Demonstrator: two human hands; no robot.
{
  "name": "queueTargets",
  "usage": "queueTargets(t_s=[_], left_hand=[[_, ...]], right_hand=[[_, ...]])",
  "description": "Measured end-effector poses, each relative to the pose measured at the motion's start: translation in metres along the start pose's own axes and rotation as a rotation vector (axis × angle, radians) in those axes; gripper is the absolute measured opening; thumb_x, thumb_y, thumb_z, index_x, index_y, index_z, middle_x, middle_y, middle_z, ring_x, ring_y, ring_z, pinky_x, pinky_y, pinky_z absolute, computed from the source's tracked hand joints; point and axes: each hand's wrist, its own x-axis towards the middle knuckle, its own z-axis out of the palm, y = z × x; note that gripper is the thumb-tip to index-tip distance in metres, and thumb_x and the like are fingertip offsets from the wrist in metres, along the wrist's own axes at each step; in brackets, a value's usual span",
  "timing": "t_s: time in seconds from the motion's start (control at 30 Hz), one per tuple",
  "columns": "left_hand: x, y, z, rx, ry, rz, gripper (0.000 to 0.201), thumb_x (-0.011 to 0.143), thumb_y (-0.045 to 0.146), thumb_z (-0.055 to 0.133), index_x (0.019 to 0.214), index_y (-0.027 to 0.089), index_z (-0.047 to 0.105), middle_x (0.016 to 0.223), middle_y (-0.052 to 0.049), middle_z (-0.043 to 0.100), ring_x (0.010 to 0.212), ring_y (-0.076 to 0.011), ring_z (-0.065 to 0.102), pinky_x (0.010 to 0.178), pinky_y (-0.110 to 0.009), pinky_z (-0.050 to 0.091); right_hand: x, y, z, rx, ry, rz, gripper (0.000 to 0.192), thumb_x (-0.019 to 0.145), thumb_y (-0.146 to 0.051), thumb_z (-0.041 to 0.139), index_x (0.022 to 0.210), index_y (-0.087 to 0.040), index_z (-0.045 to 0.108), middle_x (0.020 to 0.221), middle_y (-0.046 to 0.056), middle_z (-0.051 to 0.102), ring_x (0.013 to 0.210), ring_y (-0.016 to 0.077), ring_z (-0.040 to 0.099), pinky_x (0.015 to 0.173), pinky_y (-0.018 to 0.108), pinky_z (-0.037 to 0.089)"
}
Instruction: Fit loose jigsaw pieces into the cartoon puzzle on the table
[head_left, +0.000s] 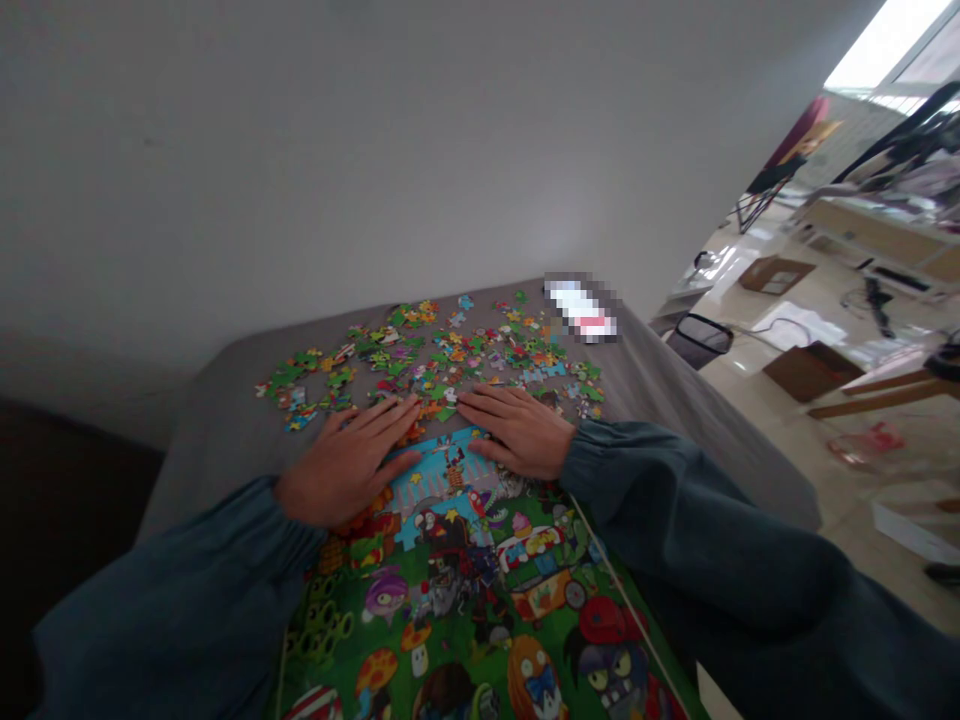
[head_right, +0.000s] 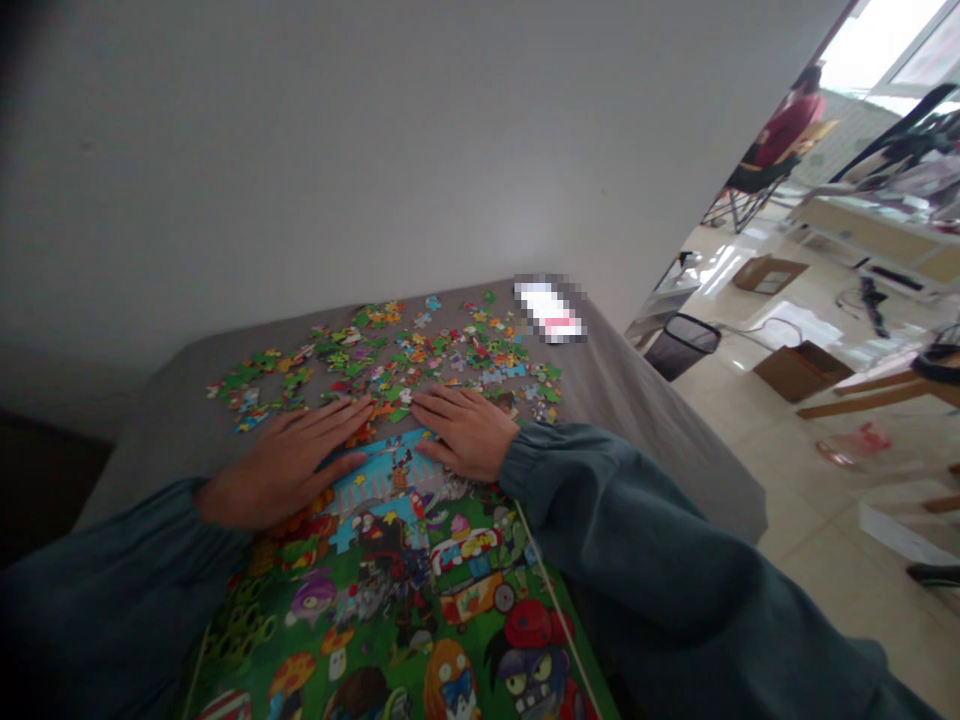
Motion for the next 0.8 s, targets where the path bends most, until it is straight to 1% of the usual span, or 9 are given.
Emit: queueTargets(t_s=[0.1, 0.17, 0.3, 0.37, 0.43, 0.53, 0.6, 0.7, 0.8], left_hand=[[-0.001, -0.001, 0.003, 0.026, -0.005, -0.017, 0.095, 0.100, 0.082, 0.005, 0.168, 0.024, 0.036, 0.173, -0.008, 0.039, 0.159, -0.0346, 0.039, 0.127, -0.059, 0.030], [-0.001, -0.003, 0.003, 0.033, -0.001, -0.033, 0.095, 0.100, 0.082, 0.006, 0.168, 0.025, 0.037, 0.173, -0.008, 0.039, 0.158, -0.0351, 0.040, 0.127, -0.059, 0.030], [-0.002, -0.005, 0.001, 0.025, -0.016, -0.031, 0.087, 0.101, 0.082, 0.010, 0.165, 0.033, 0.043, 0.173, -0.005, 0.040, 0.159, -0.0368, 0.037, 0.124, -0.061, 0.033], [-0.003, -0.004, 0.001, 0.031, -0.007, -0.010, 0.082, 0.102, 0.081, 0.010, 0.161, 0.038, 0.048, 0.173, -0.003, 0.041, 0.160, -0.0378, 0.036, 0.123, -0.063, 0.034], [-0.003, -0.003, 0.003, 0.044, 0.015, 0.010, 0.081, 0.102, 0.080, 0.009, 0.158, 0.041, 0.052, 0.173, -0.001, 0.042, 0.160, -0.0384, 0.036, 0.122, -0.066, 0.034], [-0.002, -0.003, 0.007, 0.063, 0.048, 0.021, 0.080, 0.102, 0.079, 0.008, 0.158, 0.041, 0.053, 0.172, -0.002, 0.042, 0.160, -0.0390, 0.036, 0.121, -0.068, 0.035], [0.000, -0.003, 0.010, 0.074, 0.054, 0.024, 0.080, 0.102, 0.078, 0.010, 0.158, 0.041, 0.053, 0.172, -0.003, 0.042, 0.159, -0.0394, 0.037, 0.121, -0.069, 0.037], [0.003, -0.001, 0.011, 0.084, 0.052, 0.033, 0.078, 0.103, 0.077, 0.011, 0.159, 0.041, 0.051, 0.173, -0.004, 0.041, 0.158, -0.0391, 0.040, 0.121, -0.069, 0.037], [0.006, 0.003, 0.011, 0.080, 0.060, 0.049, 0.074, 0.104, 0.076, 0.014, 0.160, 0.043, 0.050, 0.174, -0.003, 0.039, 0.156, -0.0382, 0.043, 0.121, -0.067, 0.037]], right_hand=[[-0.001, 0.000, -0.002, -0.020, 0.030, 0.012, 0.056, 0.112, -0.050, 0.042, 0.155, -0.015, 0.057, 0.161, 0.013, 0.056, 0.154, 0.0297, 0.044, 0.126, 0.053, 0.038], [-0.001, 0.000, -0.002, -0.025, 0.062, 0.022, 0.051, 0.112, -0.047, 0.045, 0.149, -0.016, 0.063, 0.154, 0.013, 0.063, 0.151, 0.0299, 0.047, 0.124, 0.053, 0.040], [0.000, 0.000, -0.003, -0.010, 0.122, 0.041, 0.039, 0.108, -0.037, 0.054, 0.135, -0.015, 0.072, 0.143, 0.013, 0.070, 0.144, 0.0306, 0.053, 0.119, 0.051, 0.045], [0.001, 0.001, -0.004, -0.004, 0.164, 0.093, 0.035, 0.105, -0.031, 0.057, 0.131, -0.014, 0.073, 0.138, 0.014, 0.072, 0.139, 0.0308, 0.057, 0.117, 0.050, 0.047], [0.002, 0.002, -0.006, -0.003, 0.208, 0.174, 0.034, 0.103, -0.027, 0.056, 0.129, -0.014, 0.073, 0.135, 0.015, 0.073, 0.134, 0.0302, 0.060, 0.116, 0.050, 0.047], [0.003, 0.004, -0.010, -0.005, 0.222, 0.290, 0.037, 0.101, -0.023, 0.056, 0.134, -0.014, 0.071, 0.142, 0.016, 0.069, 0.138, 0.0300, 0.058, 0.119, 0.051, 0.045], [0.003, 0.006, -0.011, -0.009, 0.194, 0.346, 0.044, 0.102, -0.025, 0.055, 0.143, -0.013, 0.066, 0.152, 0.017, 0.063, 0.147, 0.0308, 0.051, 0.123, 0.052, 0.042], [0.003, 0.008, -0.012, -0.024, 0.128, 0.397, 0.053, 0.106, -0.033, 0.052, 0.155, -0.013, 0.055, 0.165, 0.016, 0.050, 0.158, 0.0324, 0.039, 0.127, 0.053, 0.037], [0.003, 0.009, -0.012, -0.039, 0.064, 0.415, 0.056, 0.109, -0.039, 0.049, 0.159, -0.014, 0.052, 0.170, 0.015, 0.044, 0.160, 0.0336, 0.036, 0.129, 0.053, 0.035]])
